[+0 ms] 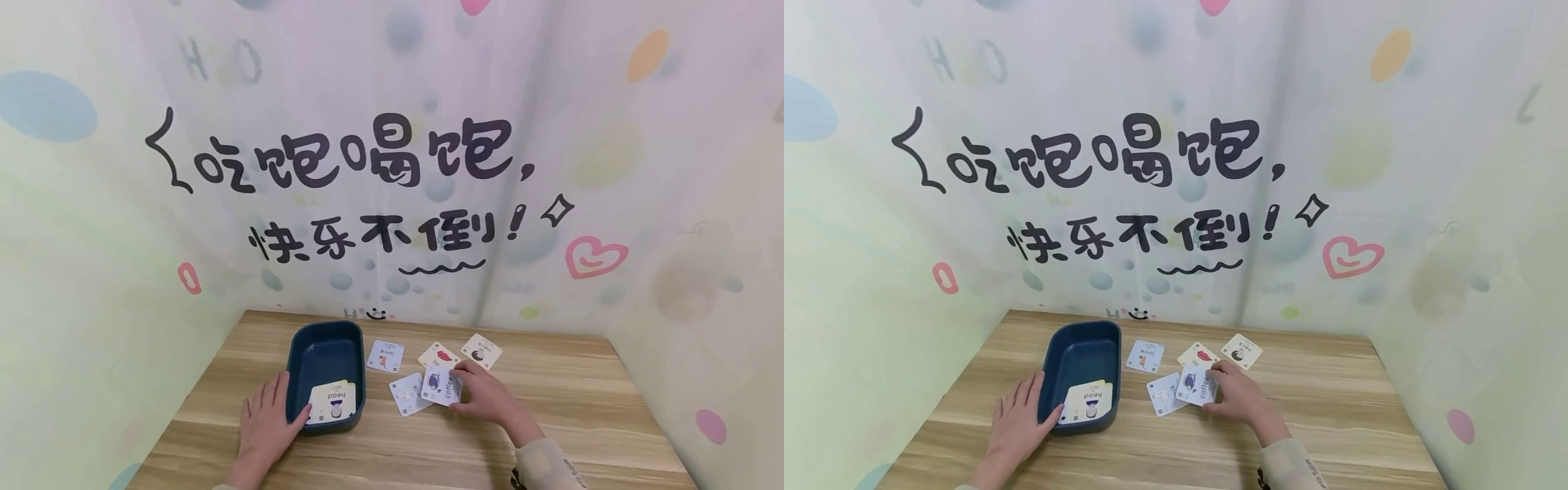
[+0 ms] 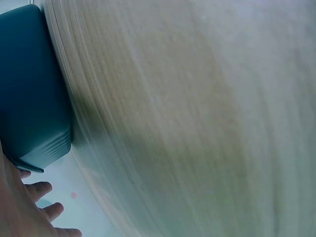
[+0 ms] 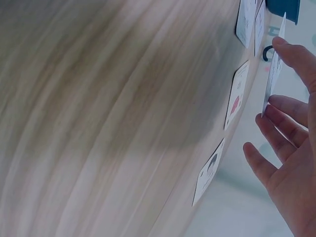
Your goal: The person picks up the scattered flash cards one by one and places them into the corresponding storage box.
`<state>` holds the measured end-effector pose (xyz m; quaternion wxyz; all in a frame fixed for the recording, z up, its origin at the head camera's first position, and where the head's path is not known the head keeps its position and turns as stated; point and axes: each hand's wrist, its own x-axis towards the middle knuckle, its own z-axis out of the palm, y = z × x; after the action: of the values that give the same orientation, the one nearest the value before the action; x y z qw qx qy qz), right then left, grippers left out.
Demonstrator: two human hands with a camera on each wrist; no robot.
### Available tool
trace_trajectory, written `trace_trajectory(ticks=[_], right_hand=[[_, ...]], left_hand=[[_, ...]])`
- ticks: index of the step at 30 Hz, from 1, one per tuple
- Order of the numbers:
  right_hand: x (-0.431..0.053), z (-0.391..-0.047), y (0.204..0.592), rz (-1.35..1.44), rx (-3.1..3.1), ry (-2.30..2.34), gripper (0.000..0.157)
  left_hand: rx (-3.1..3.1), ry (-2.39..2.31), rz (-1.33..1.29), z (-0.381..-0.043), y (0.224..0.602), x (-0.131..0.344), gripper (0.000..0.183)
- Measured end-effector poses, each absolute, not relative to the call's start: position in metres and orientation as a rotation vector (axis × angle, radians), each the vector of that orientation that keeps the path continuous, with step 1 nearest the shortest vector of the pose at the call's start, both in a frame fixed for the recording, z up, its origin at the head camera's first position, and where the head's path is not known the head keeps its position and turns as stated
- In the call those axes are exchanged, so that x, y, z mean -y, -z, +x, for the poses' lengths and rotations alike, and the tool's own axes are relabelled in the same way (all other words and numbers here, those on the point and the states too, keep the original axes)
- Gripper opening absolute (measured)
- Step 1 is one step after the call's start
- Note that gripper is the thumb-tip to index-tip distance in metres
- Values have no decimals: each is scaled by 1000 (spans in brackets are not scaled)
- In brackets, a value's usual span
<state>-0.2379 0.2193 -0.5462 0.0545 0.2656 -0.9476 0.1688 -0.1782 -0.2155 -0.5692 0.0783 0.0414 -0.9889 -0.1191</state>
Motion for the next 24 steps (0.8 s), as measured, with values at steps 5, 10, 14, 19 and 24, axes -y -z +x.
trace_trajectory(ticks=[5,10,14,19,24], right_hand=[[-214,-238,545,825,2865,-520,67],[-209,-238,540,842,2865,-525,67],[-204,-238,537,840,2884,-530,66],[-199,-237,534,845,2892,-532,67],[-195,-238,534,845,2894,-536,67]], left_hand=[[2955,355,118,-178,570,216,91],[2945,352,112,-178,570,216,90],[2938,348,107,-178,570,216,90],[2936,344,105,-178,570,216,90],[2935,348,104,-178,570,216,90]])
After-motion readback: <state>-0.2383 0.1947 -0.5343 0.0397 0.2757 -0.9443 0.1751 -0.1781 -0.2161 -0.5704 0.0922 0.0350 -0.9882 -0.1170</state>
